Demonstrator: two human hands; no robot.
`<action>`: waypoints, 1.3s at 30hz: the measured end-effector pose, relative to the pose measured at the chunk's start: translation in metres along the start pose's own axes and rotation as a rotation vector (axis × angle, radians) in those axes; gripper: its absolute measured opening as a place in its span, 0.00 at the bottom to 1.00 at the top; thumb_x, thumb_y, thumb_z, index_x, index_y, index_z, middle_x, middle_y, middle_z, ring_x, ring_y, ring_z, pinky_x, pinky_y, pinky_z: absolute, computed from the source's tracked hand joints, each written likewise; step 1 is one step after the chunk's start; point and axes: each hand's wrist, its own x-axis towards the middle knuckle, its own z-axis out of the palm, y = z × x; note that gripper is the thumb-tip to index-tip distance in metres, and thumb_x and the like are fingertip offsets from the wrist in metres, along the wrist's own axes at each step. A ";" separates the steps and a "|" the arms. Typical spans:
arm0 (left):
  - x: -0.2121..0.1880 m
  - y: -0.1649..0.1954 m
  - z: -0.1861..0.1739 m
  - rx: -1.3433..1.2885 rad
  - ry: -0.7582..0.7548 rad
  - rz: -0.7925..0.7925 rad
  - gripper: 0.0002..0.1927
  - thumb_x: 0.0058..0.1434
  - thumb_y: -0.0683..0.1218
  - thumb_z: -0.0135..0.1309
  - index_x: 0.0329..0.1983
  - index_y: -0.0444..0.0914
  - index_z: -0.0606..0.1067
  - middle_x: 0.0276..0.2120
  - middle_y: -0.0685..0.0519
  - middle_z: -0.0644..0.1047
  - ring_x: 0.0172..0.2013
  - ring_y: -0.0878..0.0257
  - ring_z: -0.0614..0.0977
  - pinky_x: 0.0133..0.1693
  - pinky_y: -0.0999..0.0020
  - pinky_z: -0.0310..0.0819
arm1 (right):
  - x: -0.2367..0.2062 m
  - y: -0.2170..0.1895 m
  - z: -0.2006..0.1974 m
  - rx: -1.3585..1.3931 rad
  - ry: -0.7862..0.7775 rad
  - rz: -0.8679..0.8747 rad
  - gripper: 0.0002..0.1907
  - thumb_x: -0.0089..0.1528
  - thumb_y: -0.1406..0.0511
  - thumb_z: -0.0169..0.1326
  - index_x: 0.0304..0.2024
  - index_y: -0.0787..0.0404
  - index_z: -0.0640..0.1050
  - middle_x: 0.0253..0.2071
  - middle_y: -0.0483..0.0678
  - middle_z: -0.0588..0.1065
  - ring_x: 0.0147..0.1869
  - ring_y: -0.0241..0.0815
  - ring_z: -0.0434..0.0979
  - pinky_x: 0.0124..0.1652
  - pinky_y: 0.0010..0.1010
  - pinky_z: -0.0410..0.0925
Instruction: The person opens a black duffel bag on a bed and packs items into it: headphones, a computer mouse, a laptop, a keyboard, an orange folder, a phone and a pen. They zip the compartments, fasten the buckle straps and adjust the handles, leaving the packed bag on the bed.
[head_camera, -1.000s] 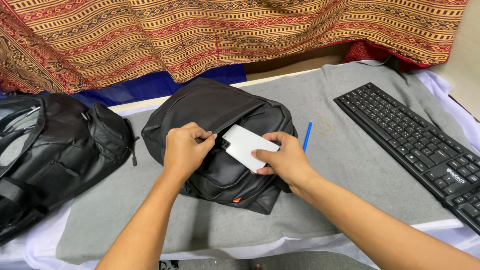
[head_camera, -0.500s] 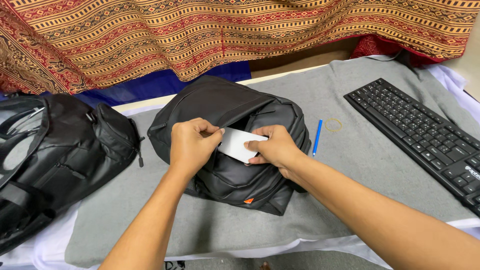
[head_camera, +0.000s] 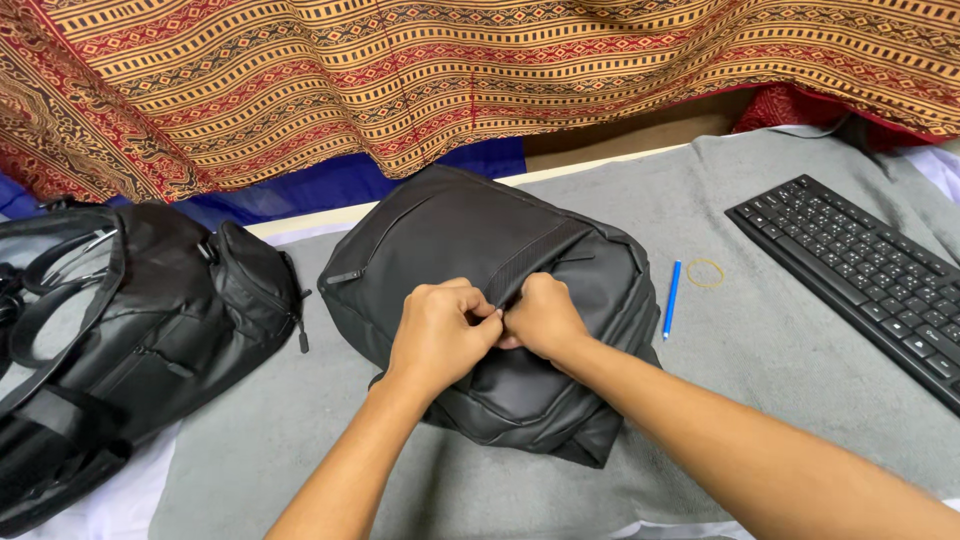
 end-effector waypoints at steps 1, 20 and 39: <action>0.002 0.000 0.000 -0.002 -0.027 -0.007 0.06 0.50 0.42 0.62 0.25 0.33 0.82 0.24 0.47 0.80 0.23 0.55 0.82 0.28 0.63 0.74 | -0.002 -0.005 -0.001 -0.050 0.009 -0.003 0.05 0.57 0.74 0.56 0.30 0.75 0.80 0.29 0.59 0.82 0.34 0.48 0.86 0.34 0.34 0.76; 0.107 -0.008 0.068 0.136 -0.239 -0.104 0.17 0.58 0.57 0.57 0.46 0.46 0.83 0.50 0.52 0.78 0.50 0.52 0.81 0.51 0.55 0.73 | 0.009 0.033 -0.066 -0.637 0.495 -0.547 0.11 0.53 0.59 0.65 0.33 0.59 0.83 0.38 0.51 0.78 0.47 0.55 0.73 0.47 0.47 0.66; 0.115 -0.009 0.110 0.125 -0.173 0.036 0.14 0.50 0.51 0.63 0.36 0.39 0.85 0.43 0.43 0.82 0.41 0.46 0.84 0.47 0.54 0.78 | -0.069 0.013 -0.004 -0.111 -0.050 -0.425 0.05 0.50 0.70 0.59 0.27 0.66 0.82 0.25 0.52 0.80 0.29 0.41 0.83 0.34 0.31 0.75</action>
